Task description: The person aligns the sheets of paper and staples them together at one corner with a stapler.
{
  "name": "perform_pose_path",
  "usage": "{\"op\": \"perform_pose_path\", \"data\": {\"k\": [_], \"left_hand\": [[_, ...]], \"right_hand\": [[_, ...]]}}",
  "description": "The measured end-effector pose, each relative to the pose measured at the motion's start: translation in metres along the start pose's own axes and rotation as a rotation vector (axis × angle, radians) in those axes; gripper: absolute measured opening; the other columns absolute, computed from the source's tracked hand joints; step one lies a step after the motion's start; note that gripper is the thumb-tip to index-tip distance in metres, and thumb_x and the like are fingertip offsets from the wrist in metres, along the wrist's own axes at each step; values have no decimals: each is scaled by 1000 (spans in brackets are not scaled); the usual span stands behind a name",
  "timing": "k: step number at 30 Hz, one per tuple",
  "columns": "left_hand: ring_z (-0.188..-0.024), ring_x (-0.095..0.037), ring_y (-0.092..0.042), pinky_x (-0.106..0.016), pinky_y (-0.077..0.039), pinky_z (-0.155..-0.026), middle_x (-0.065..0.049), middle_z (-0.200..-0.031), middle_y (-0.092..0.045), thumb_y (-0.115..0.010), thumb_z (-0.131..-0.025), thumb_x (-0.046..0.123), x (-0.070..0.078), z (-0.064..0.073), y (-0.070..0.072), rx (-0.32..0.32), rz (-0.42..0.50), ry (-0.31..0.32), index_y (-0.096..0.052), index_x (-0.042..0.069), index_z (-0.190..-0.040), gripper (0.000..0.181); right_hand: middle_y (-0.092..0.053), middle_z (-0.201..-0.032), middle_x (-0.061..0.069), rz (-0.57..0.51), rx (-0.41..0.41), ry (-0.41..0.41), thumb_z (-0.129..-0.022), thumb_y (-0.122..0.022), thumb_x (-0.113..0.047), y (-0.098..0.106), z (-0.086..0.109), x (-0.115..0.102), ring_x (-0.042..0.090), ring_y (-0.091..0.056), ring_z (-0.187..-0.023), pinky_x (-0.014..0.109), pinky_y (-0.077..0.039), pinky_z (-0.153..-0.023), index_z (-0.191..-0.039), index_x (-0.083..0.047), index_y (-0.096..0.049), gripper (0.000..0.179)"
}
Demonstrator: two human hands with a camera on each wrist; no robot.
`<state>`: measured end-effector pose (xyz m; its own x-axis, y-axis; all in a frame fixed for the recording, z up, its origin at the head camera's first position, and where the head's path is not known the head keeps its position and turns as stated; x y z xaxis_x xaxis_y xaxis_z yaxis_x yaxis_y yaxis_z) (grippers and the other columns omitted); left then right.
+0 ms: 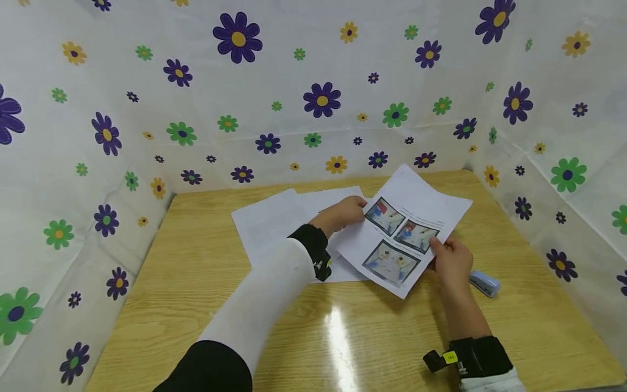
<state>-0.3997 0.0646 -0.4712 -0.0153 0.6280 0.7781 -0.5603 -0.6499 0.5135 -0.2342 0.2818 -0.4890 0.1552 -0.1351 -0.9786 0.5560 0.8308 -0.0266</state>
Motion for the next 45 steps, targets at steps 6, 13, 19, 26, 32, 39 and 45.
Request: {"op": "perform_pose_path", "data": {"k": [6,13,19,26,32,39,45], "left_hand": [[-107,-25,-52,-40,-46,-84,-9,-131,-57,-57,-98,6,-1,10,1,2,-22,30,-53,9,-142,45],[-103,-21,-60,-35,-52,-80,-11,-128,-62,-62,-96,1,-16,29,-2,25,122,40,-53,6,-139,44],[-112,-24,-65,-44,-57,-93,-14,-132,-62,-63,-97,1,-32,46,-9,14,264,17,-49,3,-141,46],[-104,-23,-68,-42,-59,-87,-16,-124,-67,-63,-97,-1,-43,78,-13,35,402,-1,-49,2,-137,43],[-105,-26,-69,-40,-60,-84,-19,-124,-66,-63,-99,0,-51,109,5,36,452,-32,-47,2,-139,44],[-99,-28,-72,-42,-61,-81,-20,-120,-69,-63,-99,1,-64,141,22,29,441,-53,-45,2,-139,44],[-90,-26,-74,-40,-62,-75,-17,-112,-72,-63,-101,5,-74,162,31,85,425,-52,-48,0,-138,40]], "right_hand": [[-68,-82,-8,154,-110,49,-104,-60,-16,1,-7,-16,5,-69,-64,28,-59,-58,-137,8,-53,42],[-70,-81,-2,336,-205,42,-104,-60,-18,4,-9,-20,11,-70,-61,33,-61,-59,-134,13,-55,43],[-71,-88,1,384,-239,25,-104,-60,-21,3,-9,-23,8,-70,-67,30,-60,-62,-137,12,-53,47],[-70,-105,12,401,-253,31,-104,-61,-23,-5,-4,-28,4,-68,-74,26,-59,-65,-139,9,-52,48],[-69,-103,8,338,-340,102,-105,-60,-21,-23,6,-34,4,-69,-79,23,-59,-70,-138,9,-52,46],[-70,-104,13,319,-443,194,-105,-60,-24,-46,20,-40,9,-71,-82,24,-60,-73,-134,9,-55,45],[-67,-104,15,344,-469,167,-104,-61,-22,-60,24,-34,11,-70,-82,25,-60,-72,-131,8,-56,40]]}}
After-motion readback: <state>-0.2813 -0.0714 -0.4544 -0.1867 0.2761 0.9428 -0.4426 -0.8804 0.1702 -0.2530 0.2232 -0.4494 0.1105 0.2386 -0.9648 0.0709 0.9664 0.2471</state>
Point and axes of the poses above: each hand's wrist, its own z-axis away from the middle knuckle, its own y-axis out of the back of the hand, x = y × z, the point moved 7 cm from there along -z, towards the middle knuckle
